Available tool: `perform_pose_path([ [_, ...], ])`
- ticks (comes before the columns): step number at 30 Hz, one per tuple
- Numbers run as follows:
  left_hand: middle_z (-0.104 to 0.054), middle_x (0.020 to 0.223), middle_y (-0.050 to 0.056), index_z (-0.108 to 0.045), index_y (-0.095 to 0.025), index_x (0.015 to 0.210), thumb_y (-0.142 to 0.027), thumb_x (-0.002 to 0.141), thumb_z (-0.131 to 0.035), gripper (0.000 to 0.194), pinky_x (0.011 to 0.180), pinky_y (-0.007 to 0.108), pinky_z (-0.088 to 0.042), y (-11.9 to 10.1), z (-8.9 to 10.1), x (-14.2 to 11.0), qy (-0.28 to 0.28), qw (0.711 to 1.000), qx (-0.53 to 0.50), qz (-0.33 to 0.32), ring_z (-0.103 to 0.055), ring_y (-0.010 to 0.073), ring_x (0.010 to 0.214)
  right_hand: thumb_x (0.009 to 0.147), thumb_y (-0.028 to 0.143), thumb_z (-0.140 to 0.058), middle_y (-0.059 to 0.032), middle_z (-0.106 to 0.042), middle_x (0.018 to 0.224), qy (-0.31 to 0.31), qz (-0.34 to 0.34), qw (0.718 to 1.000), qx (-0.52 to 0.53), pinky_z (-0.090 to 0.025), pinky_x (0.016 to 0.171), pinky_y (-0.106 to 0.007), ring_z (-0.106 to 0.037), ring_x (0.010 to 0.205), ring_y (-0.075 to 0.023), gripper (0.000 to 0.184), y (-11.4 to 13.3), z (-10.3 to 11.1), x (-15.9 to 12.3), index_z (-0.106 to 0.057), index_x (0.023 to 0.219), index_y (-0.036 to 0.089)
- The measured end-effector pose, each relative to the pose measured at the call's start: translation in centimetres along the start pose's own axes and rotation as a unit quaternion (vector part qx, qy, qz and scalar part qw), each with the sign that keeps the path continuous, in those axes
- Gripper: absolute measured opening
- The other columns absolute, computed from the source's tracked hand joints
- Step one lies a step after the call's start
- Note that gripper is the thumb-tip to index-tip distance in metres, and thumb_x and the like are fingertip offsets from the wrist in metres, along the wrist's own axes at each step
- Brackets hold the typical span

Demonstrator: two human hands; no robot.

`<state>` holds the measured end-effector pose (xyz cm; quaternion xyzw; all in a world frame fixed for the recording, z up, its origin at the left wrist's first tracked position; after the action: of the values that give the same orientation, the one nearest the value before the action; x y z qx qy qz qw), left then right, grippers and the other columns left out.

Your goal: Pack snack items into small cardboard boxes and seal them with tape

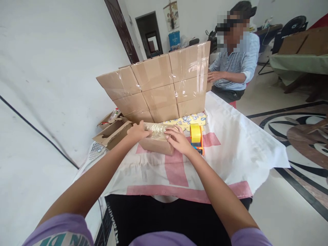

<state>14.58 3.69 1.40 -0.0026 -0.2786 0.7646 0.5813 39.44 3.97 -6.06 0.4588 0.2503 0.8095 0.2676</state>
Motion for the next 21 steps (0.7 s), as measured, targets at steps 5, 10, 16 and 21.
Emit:
perform_pose_path([
  [5,-0.071,0.115,0.01,-0.072,-0.021,0.098,-0.041,0.091,-0.058,0.025,0.101,0.04,-0.046,1.1,0.0,-5.6,-0.023,0.98,0.011,-0.198,-0.062,0.0266,0.114,0.097,0.033,-0.055,-0.0038,-0.065,0.134,-0.007,-0.016,1.0,-0.003,-0.026,0.123,-0.056,-0.035,0.144,-0.0292,0.028,0.2,0.0,-0.1,-0.072,0.117,0.026],
  [10,-0.073,0.119,0.01,-0.071,-0.02,0.116,-0.036,0.098,-0.052,0.031,0.098,0.04,-0.045,3.2,-1.5,-9.9,-0.087,0.961,0.022,-0.262,-0.064,0.0259,0.113,0.095,0.037,-0.058,-0.0054,-0.062,0.139,0.016,-0.017,1.0,-0.011,-0.028,0.121,-0.057,-0.04,0.143,-0.0301,0.029,0.9,0.1,-0.2,-0.07,0.119,0.027],
  [16,-0.077,0.108,0.006,-0.076,-0.023,0.107,-0.04,0.097,-0.06,0.026,0.097,0.044,-0.04,3.4,-2.2,-10.5,-0.175,0.955,0.028,-0.238,-0.059,0.0298,0.113,0.07,0.047,-0.084,-0.0117,-0.026,0.165,0.097,-0.032,0.994,-0.025,-0.029,0.12,-0.056,-0.023,0.153,-0.0386,0.08,0.8,0.1,-0.7,-0.052,0.139,0.024],
  [21,-0.075,0.116,0.006,-0.073,-0.025,0.116,-0.033,0.099,-0.055,0.026,0.103,0.046,-0.04,4.1,-3.0,-11.1,-0.198,0.952,0.033,-0.231,-0.059,0.0287,0.117,0.067,0.042,-0.086,-0.0138,0.002,0.169,0.042,-0.071,0.993,0.084,-0.025,0.123,-0.048,-0.012,0.156,-0.0319,0.11,-1.5,-2.2,-1.3,-0.025,0.156,0.025],
])
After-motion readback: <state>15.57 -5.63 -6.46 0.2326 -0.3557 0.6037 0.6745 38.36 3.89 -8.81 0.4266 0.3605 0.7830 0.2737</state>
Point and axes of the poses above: each hand's wrist, its own x-axis towards the middle knuckle, its own z-axis out of the back of the hand, y = z × x, the point moved 1 cm from there along x, towards the middle knuckle
